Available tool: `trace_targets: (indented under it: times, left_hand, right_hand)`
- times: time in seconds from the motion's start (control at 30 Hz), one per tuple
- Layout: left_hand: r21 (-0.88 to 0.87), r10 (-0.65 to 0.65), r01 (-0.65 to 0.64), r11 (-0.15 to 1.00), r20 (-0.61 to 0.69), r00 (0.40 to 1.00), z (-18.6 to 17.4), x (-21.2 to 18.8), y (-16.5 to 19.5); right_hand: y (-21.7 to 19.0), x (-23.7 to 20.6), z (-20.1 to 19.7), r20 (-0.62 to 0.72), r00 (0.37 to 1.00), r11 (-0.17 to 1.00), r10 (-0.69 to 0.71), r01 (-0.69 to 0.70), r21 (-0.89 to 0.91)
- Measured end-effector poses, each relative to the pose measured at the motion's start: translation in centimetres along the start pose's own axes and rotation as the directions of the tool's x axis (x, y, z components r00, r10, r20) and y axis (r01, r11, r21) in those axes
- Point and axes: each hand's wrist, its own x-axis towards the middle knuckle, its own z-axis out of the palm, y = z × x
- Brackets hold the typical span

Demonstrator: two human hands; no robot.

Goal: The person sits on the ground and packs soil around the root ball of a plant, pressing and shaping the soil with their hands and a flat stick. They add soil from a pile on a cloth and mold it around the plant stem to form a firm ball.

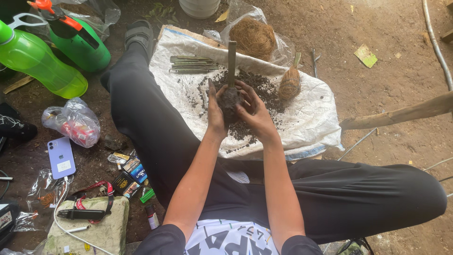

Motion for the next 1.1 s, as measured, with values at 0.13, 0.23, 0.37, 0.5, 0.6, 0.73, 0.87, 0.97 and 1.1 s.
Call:
trace_targets:
  times: [0.13, 0.23, 0.37, 0.5, 0.6, 0.73, 0.87, 0.97, 1.1]
  left_hand:
    - [-0.017, 0.025, -0.026, 1.000, -0.046, 0.999, -0.1, 0.3, -0.3]
    - [0.031, 0.069, -0.068, 0.997, -0.035, 0.997, -0.1, 0.3, -1.0]
    - [0.168, 0.116, -0.107, 0.980, -0.044, 0.992, 0.1, 0.3, -2.0]
    - [0.260, 0.116, -0.095, 0.961, -0.065, 0.991, -0.1, 0.1, -2.3]
    - [0.210, 0.066, -0.040, 0.977, -0.117, 0.991, -0.2, 0.3, -2.3]
    - [0.302, 0.135, -0.125, 0.945, -0.012, 0.991, 1.5, 1.5, -2.7]
    - [0.495, 0.144, -0.154, 0.855, 0.060, 0.988, 5.2, 1.8, -2.6]
    - [0.561, 0.163, -0.224, 0.797, 0.156, 0.974, 7.8, 1.6, -1.8]
    - [0.658, 0.193, -0.300, 0.690, 0.233, 0.953, 10.2, 1.2, -1.4]
  right_hand:
    - [0.0, -0.3, 1.0, -0.060, 0.997, 0.965, -0.050, 0.032, -0.259]
    - [1.0, -0.4, 1.6, -0.136, 0.987, 0.953, -0.081, 0.036, -0.301]
    - [1.7, -0.2, 1.3, -0.226, 0.973, 0.972, -0.053, -0.002, -0.234]
    - [0.7, -0.5, 0.0, -0.097, 0.995, 0.991, 0.005, -0.018, -0.136]
    - [0.3, -0.9, -0.2, -0.044, 0.995, 0.964, -0.087, 0.073, -0.255]
    - [0.5, 0.7, -0.6, -0.204, 0.975, 0.956, -0.084, 0.022, -0.291]
    - [-0.5, 2.3, -3.0, -0.249, 0.961, 0.991, 0.119, -0.097, 0.097]
    - [-1.8, 2.4, -4.6, -0.210, 0.973, 0.974, 0.096, -0.049, 0.220]
    - [-3.2, 2.1, -4.9, -0.309, 0.951, 0.998, 0.027, -0.005, 0.069]
